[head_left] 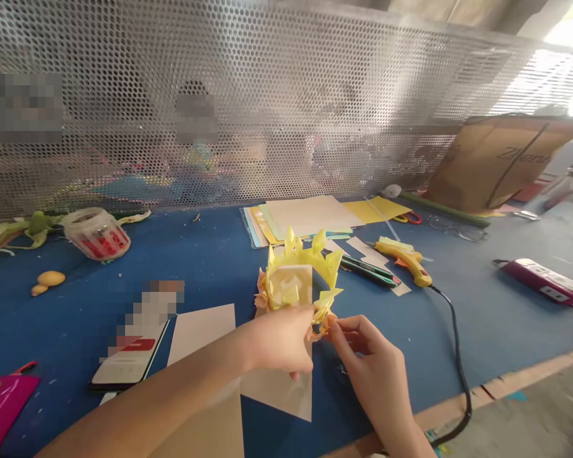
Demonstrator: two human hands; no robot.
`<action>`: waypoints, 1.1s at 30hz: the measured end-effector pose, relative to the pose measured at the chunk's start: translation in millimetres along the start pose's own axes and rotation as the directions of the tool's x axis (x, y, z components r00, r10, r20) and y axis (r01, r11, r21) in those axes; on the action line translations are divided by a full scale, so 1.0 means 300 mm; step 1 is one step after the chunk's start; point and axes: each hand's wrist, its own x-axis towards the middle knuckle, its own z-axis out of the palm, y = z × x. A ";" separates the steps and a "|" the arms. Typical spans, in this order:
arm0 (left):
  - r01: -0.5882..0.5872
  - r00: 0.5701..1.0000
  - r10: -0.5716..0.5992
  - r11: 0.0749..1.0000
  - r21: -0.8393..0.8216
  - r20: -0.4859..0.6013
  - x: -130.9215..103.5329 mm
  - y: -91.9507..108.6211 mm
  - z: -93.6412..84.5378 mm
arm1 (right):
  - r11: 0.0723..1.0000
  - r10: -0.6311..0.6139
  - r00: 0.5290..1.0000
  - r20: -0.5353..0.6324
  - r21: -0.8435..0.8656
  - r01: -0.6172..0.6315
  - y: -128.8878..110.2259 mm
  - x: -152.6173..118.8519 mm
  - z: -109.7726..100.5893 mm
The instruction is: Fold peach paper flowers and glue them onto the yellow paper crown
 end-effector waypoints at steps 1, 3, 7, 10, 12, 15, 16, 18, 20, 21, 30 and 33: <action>-0.001 1.000 0.001 1.000 -0.003 0.004 0.001 -0.001 -0.003 | 1.000 -0.002 1.000 -0.004 -0.005 0.002 -0.002 0.000 0.001; -0.005 1.000 0.006 1.000 -0.009 0.018 0.004 -0.004 -0.009 | 1.000 -0.002 1.000 -0.013 -0.011 0.002 -0.003 -0.001 0.003; -0.038 0.998 0.039 0.999 -0.018 0.044 0.012 -0.013 -0.017 | 1.000 0.001 1.000 -0.020 -0.018 -0.001 0.003 -0.001 0.008; -0.067 0.997 0.067 0.998 -0.004 0.035 0.017 -0.020 -0.018 | 1.000 0.004 1.000 -0.023 -0.023 -0.004 0.007 0.001 0.010; -0.079 0.996 0.079 0.997 0.003 0.034 0.019 -0.024 -0.018 | 1.000 0.007 1.000 -0.025 -0.027 -0.008 0.007 0.002 0.010; -0.086 0.996 0.085 0.996 0.006 0.038 0.018 -0.024 -0.019 | 1.000 0.009 1.000 -0.021 -0.025 -0.010 0.004 0.003 0.011; -0.085 0.996 0.085 0.996 0.007 0.040 0.018 -0.024 -0.020 | 1.000 0.010 1.000 -0.017 -0.023 -0.010 0.003 0.004 0.011; -0.082 0.996 0.081 0.997 0.009 0.045 0.016 -0.022 -0.022 | 1.000 0.010 1.000 -0.010 -0.021 -0.010 0.003 0.006 0.011; -0.075 0.996 0.074 0.997 0.012 0.051 0.015 -0.020 -0.024 | 1.000 0.012 1.000 -0.006 -0.016 -0.012 0.003 0.007 0.011; -0.073 0.996 0.072 0.997 0.012 0.055 0.014 -0.019 -0.025 | 1.000 0.013 1.000 -0.005 -0.013 -0.013 0.003 0.007 0.012; -0.069 0.997 0.068 0.997 0.019 0.039 0.015 -0.021 -0.016 | 1.000 0.022 1.000 0.019 0.014 -0.022 0.004 0.010 0.014; -0.065 0.997 0.064 0.998 0.021 0.039 0.019 -0.024 -0.013 | 1.000 0.025 0.999 0.024 0.015 -0.026 0.003 0.012 0.013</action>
